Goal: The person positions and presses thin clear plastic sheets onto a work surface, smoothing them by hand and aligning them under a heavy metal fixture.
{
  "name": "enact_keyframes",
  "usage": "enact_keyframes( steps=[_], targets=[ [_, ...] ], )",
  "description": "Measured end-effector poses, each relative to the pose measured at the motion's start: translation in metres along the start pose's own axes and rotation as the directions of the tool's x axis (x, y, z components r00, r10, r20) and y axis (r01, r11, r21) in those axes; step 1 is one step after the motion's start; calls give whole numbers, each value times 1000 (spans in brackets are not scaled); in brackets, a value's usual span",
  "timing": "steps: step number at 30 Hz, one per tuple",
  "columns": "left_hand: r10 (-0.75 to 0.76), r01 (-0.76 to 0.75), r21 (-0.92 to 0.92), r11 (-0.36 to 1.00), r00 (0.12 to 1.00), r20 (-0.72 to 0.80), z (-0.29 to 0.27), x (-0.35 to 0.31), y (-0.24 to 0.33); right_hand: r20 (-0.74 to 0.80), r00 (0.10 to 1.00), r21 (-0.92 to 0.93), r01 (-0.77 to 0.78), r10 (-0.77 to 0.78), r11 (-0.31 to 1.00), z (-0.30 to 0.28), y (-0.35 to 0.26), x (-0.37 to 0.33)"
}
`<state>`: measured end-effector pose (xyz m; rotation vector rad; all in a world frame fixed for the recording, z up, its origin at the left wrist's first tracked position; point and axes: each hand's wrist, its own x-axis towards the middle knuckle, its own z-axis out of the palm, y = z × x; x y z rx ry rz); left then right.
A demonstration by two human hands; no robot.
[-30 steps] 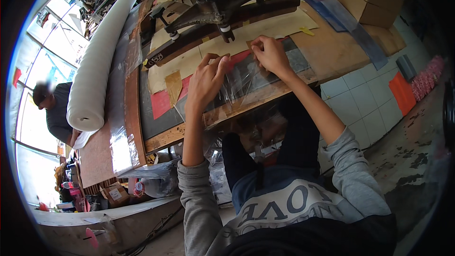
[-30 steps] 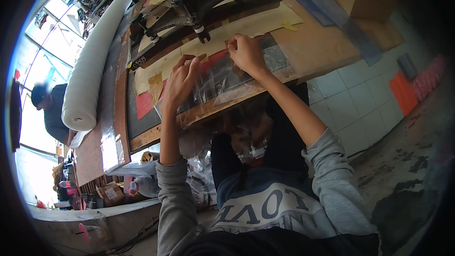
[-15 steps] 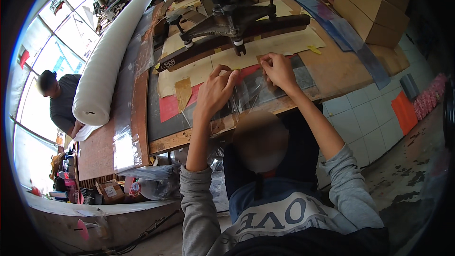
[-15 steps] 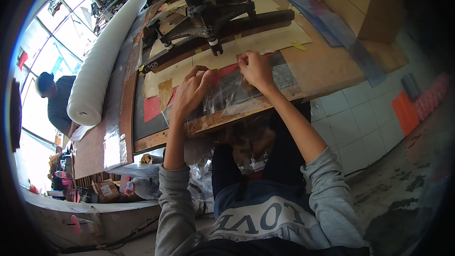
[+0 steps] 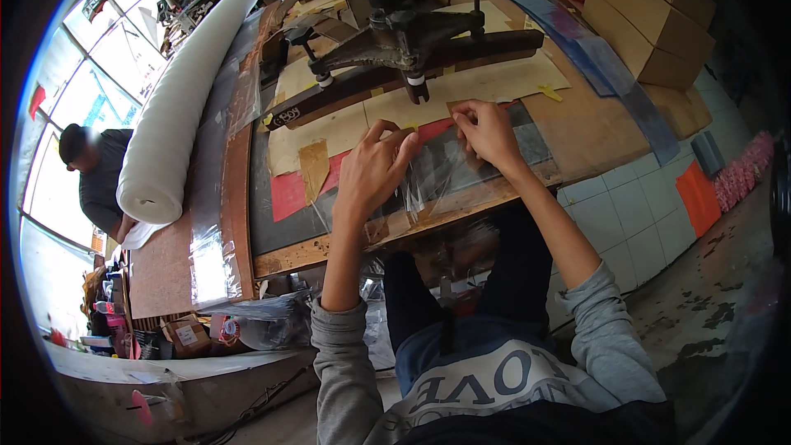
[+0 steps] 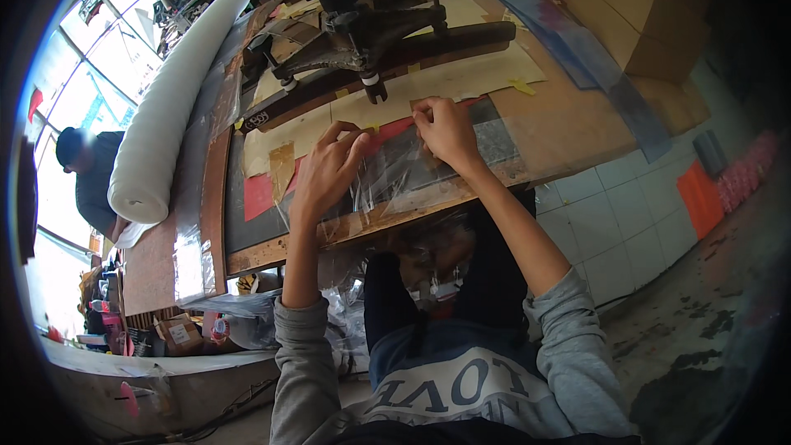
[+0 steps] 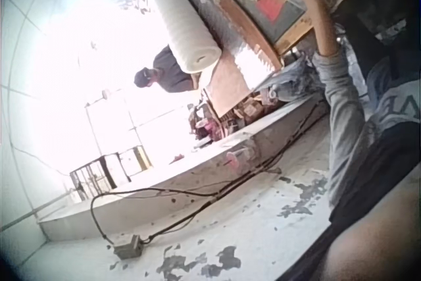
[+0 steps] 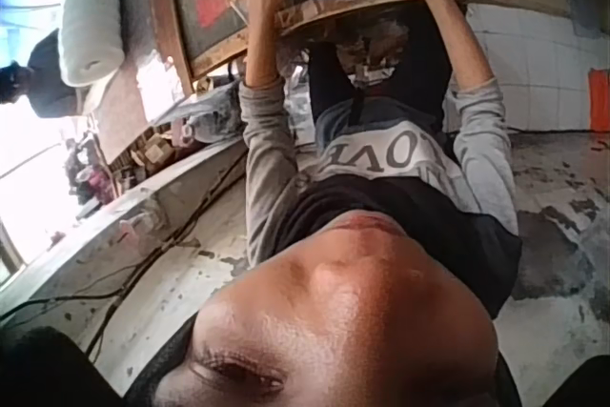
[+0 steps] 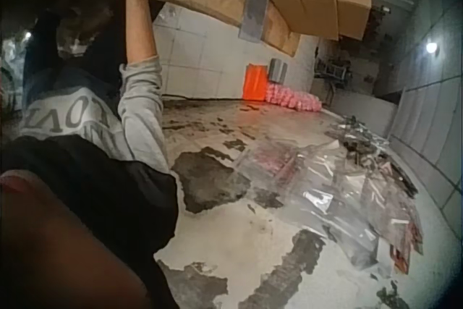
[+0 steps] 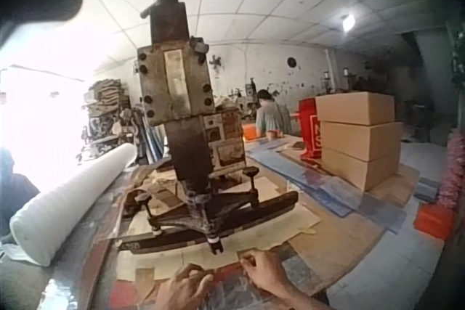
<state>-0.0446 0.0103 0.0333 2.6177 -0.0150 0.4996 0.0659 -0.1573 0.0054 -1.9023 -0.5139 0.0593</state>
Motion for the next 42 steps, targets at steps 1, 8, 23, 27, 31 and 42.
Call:
enact_keyframes(
  steps=[1,8,23,27,31,42],
  targets=[
    [8,-8,9,1000,1000,-1,-2,0,1,5,1000,5,-8,8,1000,0,0,0],
    [17,-16,24,1000,999,-32,0,-1,4,26,1000,-4,16,-16,1000,1,0,-1],
    [7,-6,42,999,1000,-18,0,-3,4,17,1000,-15,-5,5,1000,2,-1,-1],
    [11,-10,46,999,1000,-18,1,-3,3,23,1000,-15,-17,18,1000,1,-2,-1],
    [17,-15,59,998,999,-39,2,-2,5,24,999,-12,-27,27,1000,0,-3,-1],
    [8,2,131,991,997,-74,7,-5,9,40,998,-7,-53,54,999,-1,-8,-3]
  ],
)
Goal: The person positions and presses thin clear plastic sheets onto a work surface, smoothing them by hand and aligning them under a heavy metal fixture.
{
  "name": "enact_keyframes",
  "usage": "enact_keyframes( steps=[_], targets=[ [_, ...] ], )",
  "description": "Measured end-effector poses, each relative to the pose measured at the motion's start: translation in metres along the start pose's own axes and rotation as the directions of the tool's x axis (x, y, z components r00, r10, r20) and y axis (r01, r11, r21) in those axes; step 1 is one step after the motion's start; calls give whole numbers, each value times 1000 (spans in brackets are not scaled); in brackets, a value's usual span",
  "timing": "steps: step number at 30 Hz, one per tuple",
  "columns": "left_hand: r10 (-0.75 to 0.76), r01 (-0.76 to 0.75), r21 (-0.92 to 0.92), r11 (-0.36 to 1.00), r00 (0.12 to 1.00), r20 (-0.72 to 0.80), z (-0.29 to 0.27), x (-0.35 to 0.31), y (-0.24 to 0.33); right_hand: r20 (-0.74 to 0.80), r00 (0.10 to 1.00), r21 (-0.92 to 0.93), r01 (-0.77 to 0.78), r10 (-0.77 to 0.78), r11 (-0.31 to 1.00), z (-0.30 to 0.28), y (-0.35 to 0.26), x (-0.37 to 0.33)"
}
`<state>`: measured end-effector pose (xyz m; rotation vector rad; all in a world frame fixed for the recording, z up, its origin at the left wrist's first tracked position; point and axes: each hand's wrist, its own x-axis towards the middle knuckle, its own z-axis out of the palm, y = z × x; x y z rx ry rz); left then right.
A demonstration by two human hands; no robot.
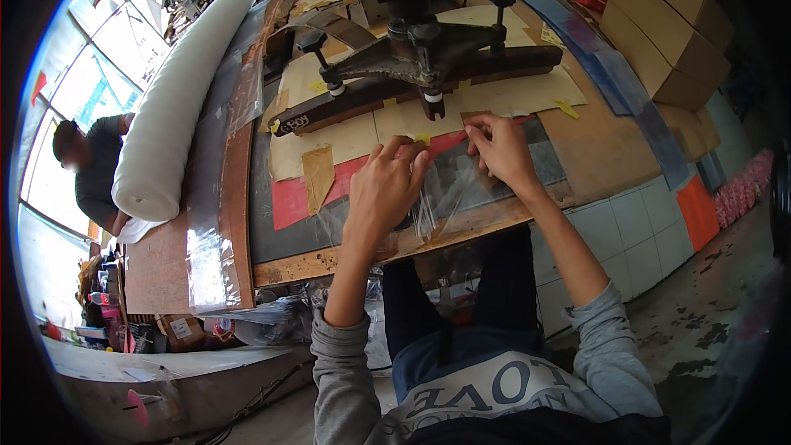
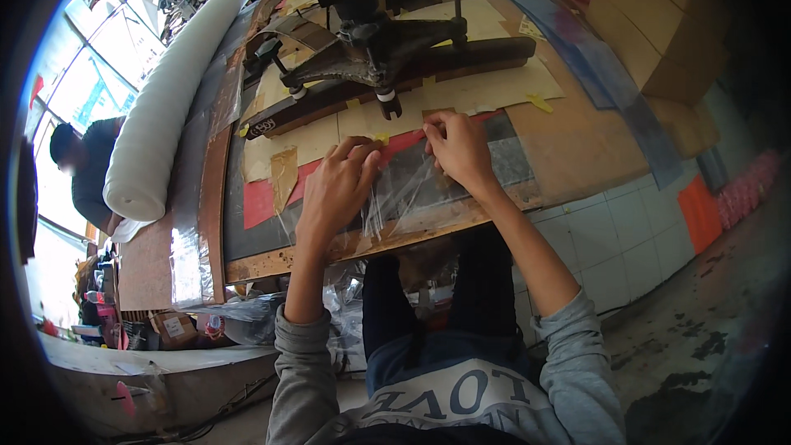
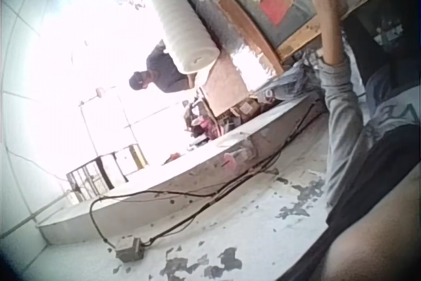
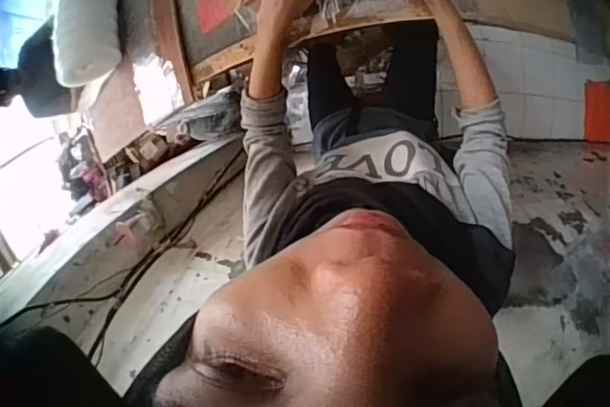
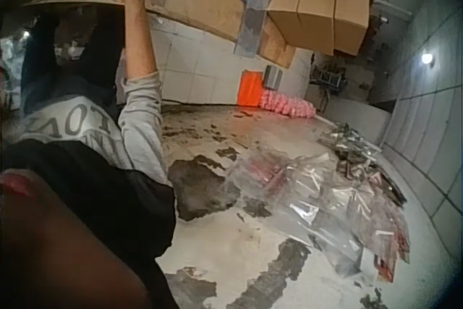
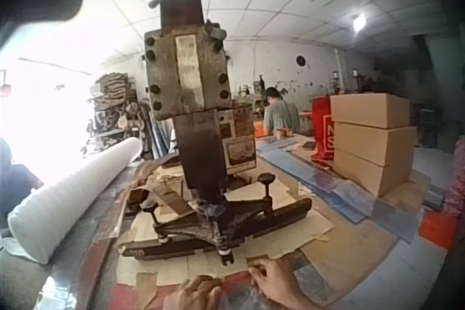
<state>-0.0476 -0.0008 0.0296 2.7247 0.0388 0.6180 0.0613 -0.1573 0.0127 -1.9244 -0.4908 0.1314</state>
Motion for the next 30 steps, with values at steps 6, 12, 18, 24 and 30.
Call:
enact_keyframes(
  steps=[6,12,18,24,30],
  targets=[
    [10,-9,116,993,1000,-13,2,-3,1,30,998,6,-55,55,998,0,-11,-3],
    [8,-6,175,985,1000,-12,5,-4,4,-71,995,-135,65,-76,989,5,-5,-6],
    [77,-65,226,972,996,-46,8,-4,2,-205,893,-495,257,-399,830,-6,-2,-16],
    [33,-27,277,961,999,-19,8,-8,5,85,880,-529,437,-467,728,-11,-13,-49],
    [123,-120,157,980,992,-7,-1,-10,6,99,872,-567,445,-479,694,-1,0,-56]
  ],
)
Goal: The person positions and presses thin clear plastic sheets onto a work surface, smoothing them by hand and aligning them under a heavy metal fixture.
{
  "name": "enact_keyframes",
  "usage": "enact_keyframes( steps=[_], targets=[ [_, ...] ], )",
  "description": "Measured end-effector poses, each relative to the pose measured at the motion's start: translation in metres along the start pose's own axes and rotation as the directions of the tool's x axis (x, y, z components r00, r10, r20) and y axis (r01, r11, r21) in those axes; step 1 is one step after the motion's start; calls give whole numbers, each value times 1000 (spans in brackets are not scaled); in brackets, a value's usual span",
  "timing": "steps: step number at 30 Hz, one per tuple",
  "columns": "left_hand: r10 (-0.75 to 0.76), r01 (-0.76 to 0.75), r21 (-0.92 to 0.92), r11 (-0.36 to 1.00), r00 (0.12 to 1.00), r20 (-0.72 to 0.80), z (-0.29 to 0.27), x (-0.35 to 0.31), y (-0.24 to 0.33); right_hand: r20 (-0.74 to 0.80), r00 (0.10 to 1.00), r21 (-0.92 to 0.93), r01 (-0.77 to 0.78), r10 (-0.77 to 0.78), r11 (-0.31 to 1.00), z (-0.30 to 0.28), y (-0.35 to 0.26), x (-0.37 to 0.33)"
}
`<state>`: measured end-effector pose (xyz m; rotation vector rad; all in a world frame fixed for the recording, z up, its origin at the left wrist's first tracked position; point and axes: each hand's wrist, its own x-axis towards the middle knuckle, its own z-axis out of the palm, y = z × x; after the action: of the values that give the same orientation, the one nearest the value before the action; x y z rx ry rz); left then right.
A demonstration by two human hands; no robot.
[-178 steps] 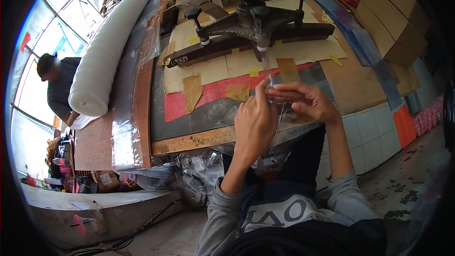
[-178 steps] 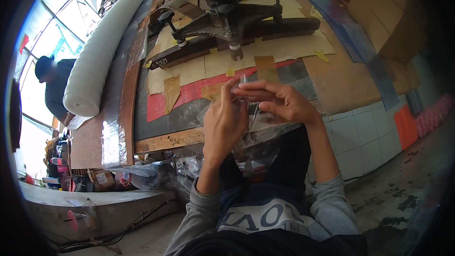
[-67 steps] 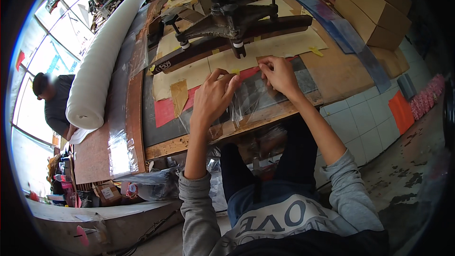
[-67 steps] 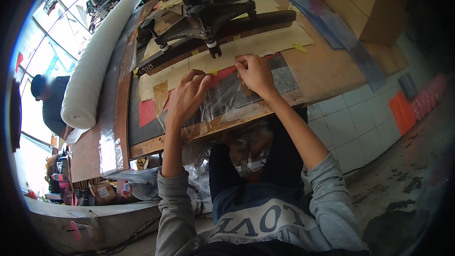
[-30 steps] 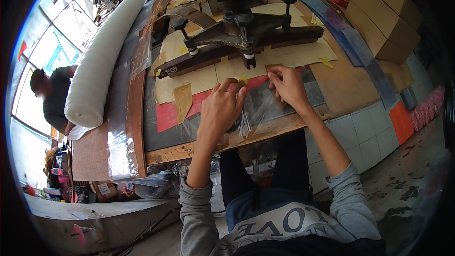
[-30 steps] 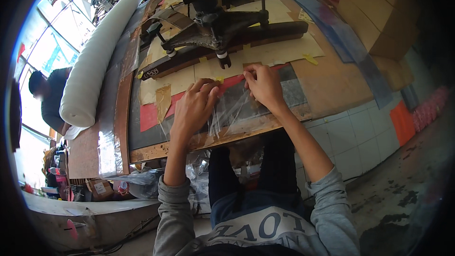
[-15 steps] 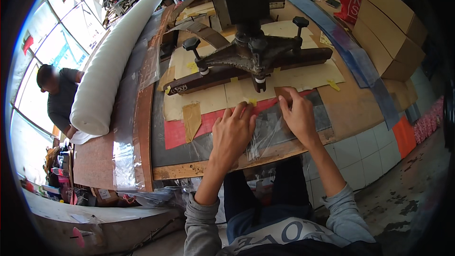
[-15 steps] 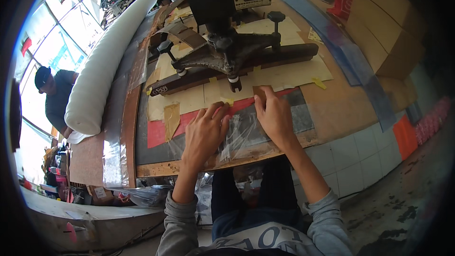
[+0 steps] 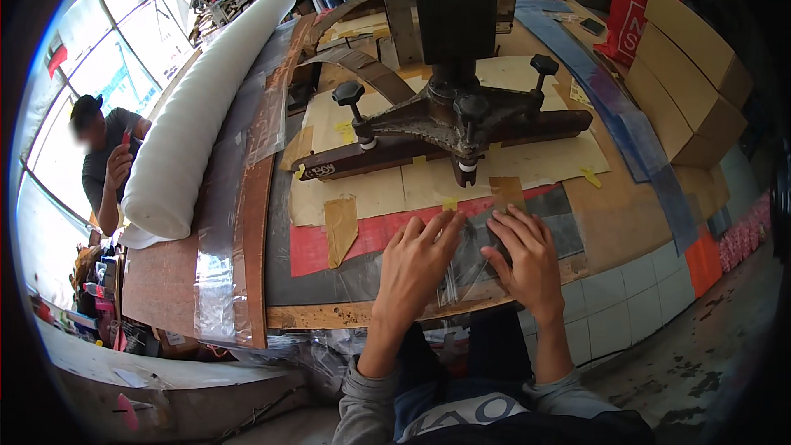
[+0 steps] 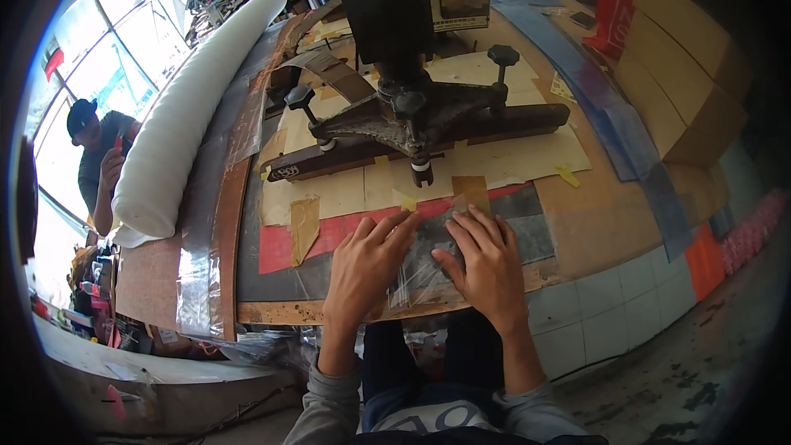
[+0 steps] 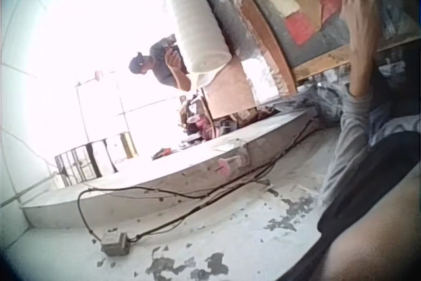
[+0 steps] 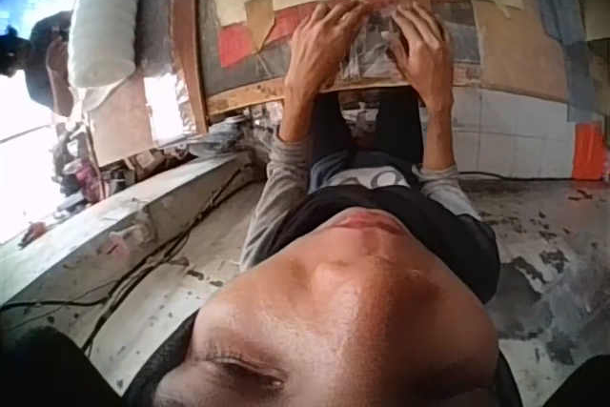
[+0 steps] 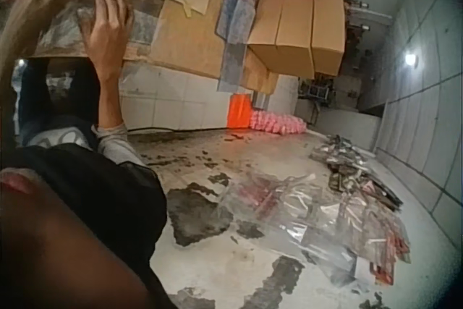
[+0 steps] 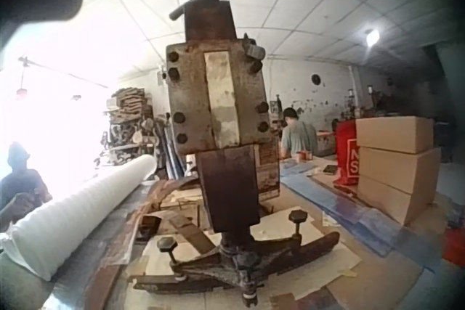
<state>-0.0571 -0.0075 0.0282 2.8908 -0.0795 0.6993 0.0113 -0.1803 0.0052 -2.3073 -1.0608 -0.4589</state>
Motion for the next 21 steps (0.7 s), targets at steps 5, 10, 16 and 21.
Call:
enact_keyframes(
  steps=[5,10,16,21],
  targets=[
    [-93,100,-108,989,994,65,-9,-13,6,-17,999,15,-39,39,999,3,-1,-1],
    [-102,107,-100,989,993,56,-5,-18,11,-21,1000,0,4,-4,1000,1,1,-3],
    [-101,102,-107,989,995,12,-1,-20,10,-19,1000,26,-8,9,1000,1,2,-3],
    [-156,163,-167,972,986,51,-3,-19,12,-12,1000,26,-12,12,1000,2,2,-3]
  ],
)
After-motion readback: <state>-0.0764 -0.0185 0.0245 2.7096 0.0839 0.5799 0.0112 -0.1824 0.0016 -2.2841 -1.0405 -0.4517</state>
